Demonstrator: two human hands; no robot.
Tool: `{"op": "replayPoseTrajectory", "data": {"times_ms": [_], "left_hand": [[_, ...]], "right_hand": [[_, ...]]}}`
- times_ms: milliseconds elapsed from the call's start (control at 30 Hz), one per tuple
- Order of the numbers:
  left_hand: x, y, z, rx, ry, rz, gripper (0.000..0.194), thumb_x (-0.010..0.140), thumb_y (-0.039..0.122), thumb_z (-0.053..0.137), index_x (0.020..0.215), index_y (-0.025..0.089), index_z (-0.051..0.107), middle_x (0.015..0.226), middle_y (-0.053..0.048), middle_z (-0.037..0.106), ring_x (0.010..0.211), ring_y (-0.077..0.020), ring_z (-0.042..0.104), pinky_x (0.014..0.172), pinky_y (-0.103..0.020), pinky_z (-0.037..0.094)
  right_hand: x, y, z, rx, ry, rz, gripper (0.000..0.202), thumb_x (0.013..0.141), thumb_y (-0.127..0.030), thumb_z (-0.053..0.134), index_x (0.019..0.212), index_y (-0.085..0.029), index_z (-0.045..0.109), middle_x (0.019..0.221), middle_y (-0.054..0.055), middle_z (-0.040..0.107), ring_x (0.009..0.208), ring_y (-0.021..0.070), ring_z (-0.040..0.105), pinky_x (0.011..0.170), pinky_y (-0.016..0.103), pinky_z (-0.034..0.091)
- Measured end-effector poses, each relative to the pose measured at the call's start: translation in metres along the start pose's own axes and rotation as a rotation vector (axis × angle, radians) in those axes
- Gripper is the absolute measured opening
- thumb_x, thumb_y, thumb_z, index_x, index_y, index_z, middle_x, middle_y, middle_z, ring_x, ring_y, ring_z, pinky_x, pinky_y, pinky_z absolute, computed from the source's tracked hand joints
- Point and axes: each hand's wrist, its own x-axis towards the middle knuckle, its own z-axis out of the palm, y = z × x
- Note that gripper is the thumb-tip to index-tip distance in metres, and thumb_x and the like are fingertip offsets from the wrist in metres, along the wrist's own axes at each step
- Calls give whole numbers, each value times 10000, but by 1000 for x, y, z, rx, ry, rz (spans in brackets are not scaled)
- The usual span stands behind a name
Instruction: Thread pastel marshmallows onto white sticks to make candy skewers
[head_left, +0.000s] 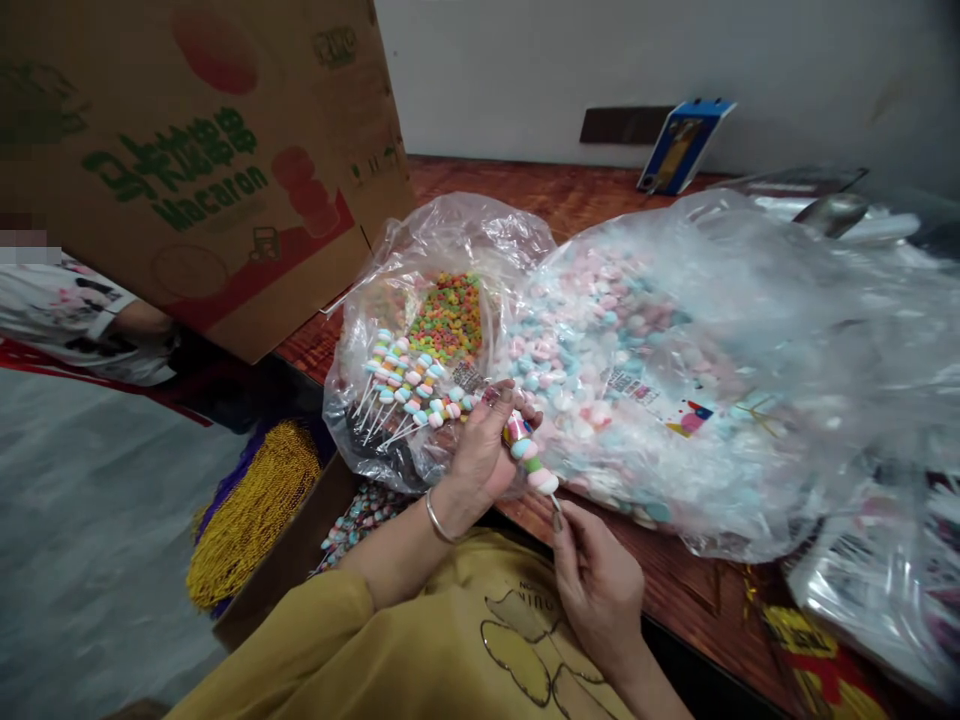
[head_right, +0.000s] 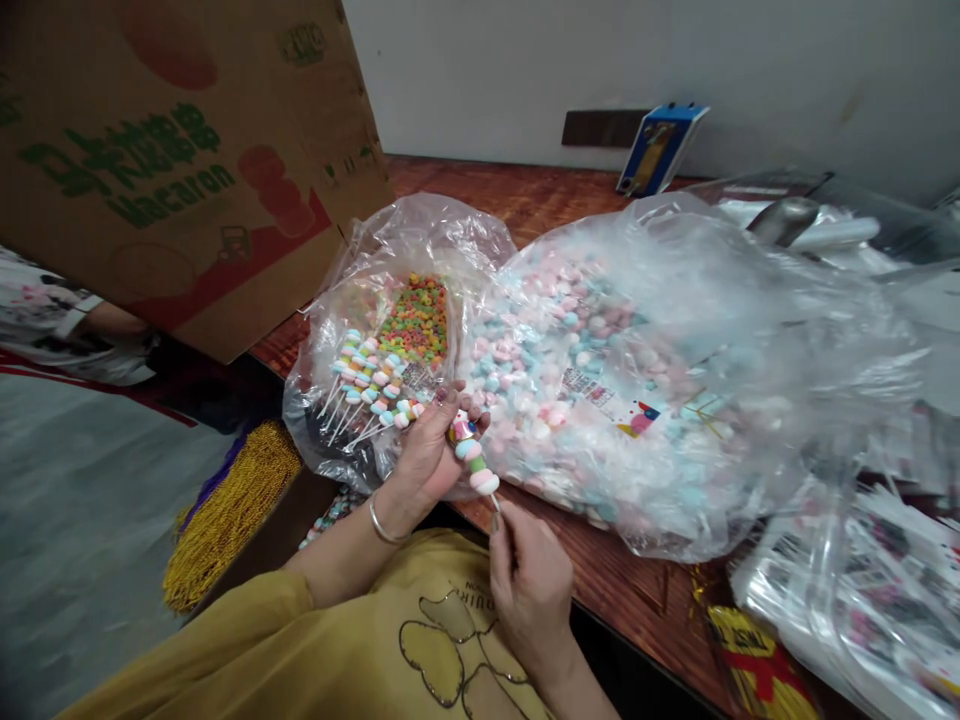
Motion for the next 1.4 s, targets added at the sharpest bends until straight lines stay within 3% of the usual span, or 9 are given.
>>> {"op": "replayPoseTrajectory", "data": {"times_ms": [100, 200, 400, 467, 533, 767, 1100, 1267, 1400], "left_hand": [[-1, -4, 1, -15, -21, -17, 365, 678, 329, 900, 884, 177, 640, 719, 39, 582, 630, -80, 558, 722, -260, 548], [-2, -6, 1, -35, -70, -48, 332, 721, 324, 873, 894, 167, 638, 721, 40, 562, 626, -74, 551, 700, -246, 539], [-2, -12, -5, -35, -232, -98, 318, 788, 370, 821, 967, 166, 655, 731, 40, 548, 631, -74, 544, 784, -288, 555], [-2, -14, -5, -33, -245, -103, 316, 792, 382, 816, 955, 165, 652, 732, 37, 545, 624, -75, 538, 780, -290, 556], [-3, -16, -3, -26, -229, -94, 321, 785, 388, 820, 944, 168, 648, 734, 36, 546, 625, -80, 543, 761, -289, 556], [-8, -22, 10, 60, -52, -48, 355, 763, 433, 825, 841, 175, 593, 733, 32, 556, 637, -91, 557, 715, -271, 550], [-7, -21, 4, 34, -268, -179, 256, 824, 364, 773, 932, 181, 629, 797, 6, 600, 687, -108, 604, 726, -259, 540], [-5, -18, 1, 69, -337, -287, 344, 768, 336, 818, 1022, 149, 679, 829, -22, 641, 731, -140, 642, 769, -309, 552], [-1, -23, -3, 146, -297, -258, 378, 695, 405, 879, 868, 139, 674, 787, -29, 660, 769, -180, 688, 759, -310, 555]], "right_hand": [[6, 9, -3, -249, 83, -269, 234, 927, -119, 607, 1152, -172, 647, 800, 51, 749, 608, 162, 641, 673, 300, 523], [8, 10, -6, -219, 92, -239, 176, 939, -153, 601, 1100, -169, 672, 736, 37, 728, 567, 144, 621, 690, 298, 526], [11, -13, -11, 772, -165, 743, 345, 1002, -486, 501, 879, -193, 634, 431, -108, 365, 337, 86, 366, 461, 244, 439], [12, -18, -9, 985, -181, 871, 373, 978, -532, 527, 858, -192, 623, 413, -139, 286, 313, 67, 281, 497, 273, 480], [11, -15, -6, 901, -151, 799, 349, 979, -518, 539, 897, -193, 635, 429, -129, 322, 330, 70, 290, 502, 273, 471], [8, 20, 4, -145, 13, -129, 168, 958, -219, 606, 1065, -145, 711, 589, 14, 619, 552, 147, 566, 685, 310, 483], [22, -17, 3, 1399, -241, 926, 268, 939, -451, 624, 883, -189, 639, 421, -160, 234, 314, 35, 146, 445, 216, 417], [25, -8, 2, 1395, -147, 915, 272, 900, -453, 683, 897, -184, 645, 453, -162, 226, 350, 28, 123, 418, 190, 344], [18, 4, 3, 907, 9, 765, 302, 879, -487, 711, 922, -202, 622, 514, -119, 360, 419, 57, 282, 425, 195, 311]]}}
